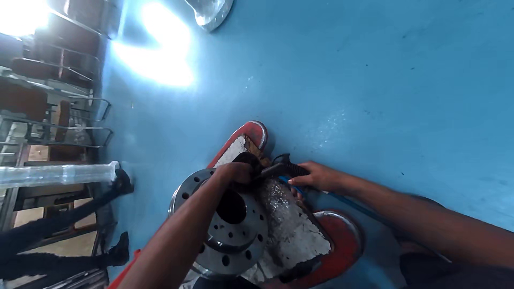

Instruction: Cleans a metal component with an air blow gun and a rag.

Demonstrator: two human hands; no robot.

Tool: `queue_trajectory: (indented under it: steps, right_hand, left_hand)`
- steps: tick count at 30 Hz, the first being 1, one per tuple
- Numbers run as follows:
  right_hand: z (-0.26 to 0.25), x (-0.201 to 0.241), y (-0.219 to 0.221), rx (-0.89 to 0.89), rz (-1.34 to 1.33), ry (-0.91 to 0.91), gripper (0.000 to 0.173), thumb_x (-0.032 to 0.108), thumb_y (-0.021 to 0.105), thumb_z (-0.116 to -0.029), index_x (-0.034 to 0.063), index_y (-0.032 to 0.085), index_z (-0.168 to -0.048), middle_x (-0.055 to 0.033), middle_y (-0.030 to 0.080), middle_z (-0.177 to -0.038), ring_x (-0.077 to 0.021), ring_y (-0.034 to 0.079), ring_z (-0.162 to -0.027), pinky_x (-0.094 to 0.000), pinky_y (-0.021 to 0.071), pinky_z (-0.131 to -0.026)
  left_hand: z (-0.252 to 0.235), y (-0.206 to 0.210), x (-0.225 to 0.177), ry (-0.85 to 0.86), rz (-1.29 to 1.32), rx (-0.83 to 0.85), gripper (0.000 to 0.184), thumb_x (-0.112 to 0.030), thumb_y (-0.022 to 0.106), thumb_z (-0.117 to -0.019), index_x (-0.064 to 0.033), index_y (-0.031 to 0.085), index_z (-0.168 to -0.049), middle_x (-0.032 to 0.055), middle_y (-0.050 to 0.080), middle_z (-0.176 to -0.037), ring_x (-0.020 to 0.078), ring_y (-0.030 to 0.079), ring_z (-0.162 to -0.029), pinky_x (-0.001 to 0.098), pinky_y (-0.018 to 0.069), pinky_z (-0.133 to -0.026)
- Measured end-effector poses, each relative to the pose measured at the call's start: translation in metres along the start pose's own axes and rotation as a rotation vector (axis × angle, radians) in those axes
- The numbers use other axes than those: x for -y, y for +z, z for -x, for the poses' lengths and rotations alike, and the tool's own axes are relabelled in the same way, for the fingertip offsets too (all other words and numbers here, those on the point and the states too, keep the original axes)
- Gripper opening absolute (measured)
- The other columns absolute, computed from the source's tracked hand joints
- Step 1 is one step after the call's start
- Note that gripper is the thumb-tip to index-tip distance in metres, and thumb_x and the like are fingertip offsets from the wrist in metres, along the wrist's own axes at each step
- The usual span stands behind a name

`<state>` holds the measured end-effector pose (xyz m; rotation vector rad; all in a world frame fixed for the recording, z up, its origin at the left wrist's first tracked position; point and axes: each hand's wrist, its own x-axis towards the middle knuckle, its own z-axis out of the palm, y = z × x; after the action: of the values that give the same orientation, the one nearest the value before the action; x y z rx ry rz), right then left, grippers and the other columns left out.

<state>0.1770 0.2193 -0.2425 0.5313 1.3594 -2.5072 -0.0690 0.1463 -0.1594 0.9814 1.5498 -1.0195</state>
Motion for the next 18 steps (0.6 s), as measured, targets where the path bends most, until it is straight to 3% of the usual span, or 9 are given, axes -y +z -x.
queue_trajectory:
  steps: [9, 13, 18]
  right_hand:
    - [0.030, -0.006, 0.000, 0.015, 0.047, 0.055, 0.015, 0.015, 0.058, -0.1047, 0.0009, 0.063, -0.106, -0.0099, 0.074, -0.082, -0.0170, 0.072, -0.067, -0.0271, 0.0584, -0.063]
    - [0.033, -0.005, 0.009, -0.051, 0.179, 0.097, 0.016, 0.016, 0.059, -0.1044, 0.0027, 0.063, -0.111, -0.0082, 0.072, -0.081, -0.0154, 0.070, -0.065, -0.0285, 0.0586, -0.064]
    - [0.042, 0.005, 0.012, -0.115, 0.305, 0.060, 0.019, 0.019, 0.064, -0.1023, 0.0049, 0.063, -0.114, -0.0066, 0.071, -0.084, -0.0152, 0.071, -0.070, -0.0314, 0.0605, -0.071]
  left_hand:
    - [0.007, -0.003, -0.009, -0.032, -0.020, 0.022, 0.032, -0.016, 0.064, -0.0989, -0.0024, 0.063, -0.128, 0.0231, 0.067, -0.120, 0.0398, 0.064, -0.113, 0.0660, 0.0478, -0.094]
    - [0.005, 0.000, -0.007, -0.020, -0.024, 0.008, 0.032, -0.017, 0.065, -0.0978, -0.0023, 0.065, -0.126, 0.0232, 0.068, -0.118, 0.0400, 0.065, -0.112, 0.0671, 0.0479, -0.093]
    - [0.002, -0.004, -0.005, 0.020, 0.029, -0.069, 0.032, -0.014, 0.062, -0.1000, 0.0026, 0.063, -0.128, 0.0262, 0.065, -0.124, 0.0411, 0.062, -0.118, 0.0638, 0.0464, -0.100]
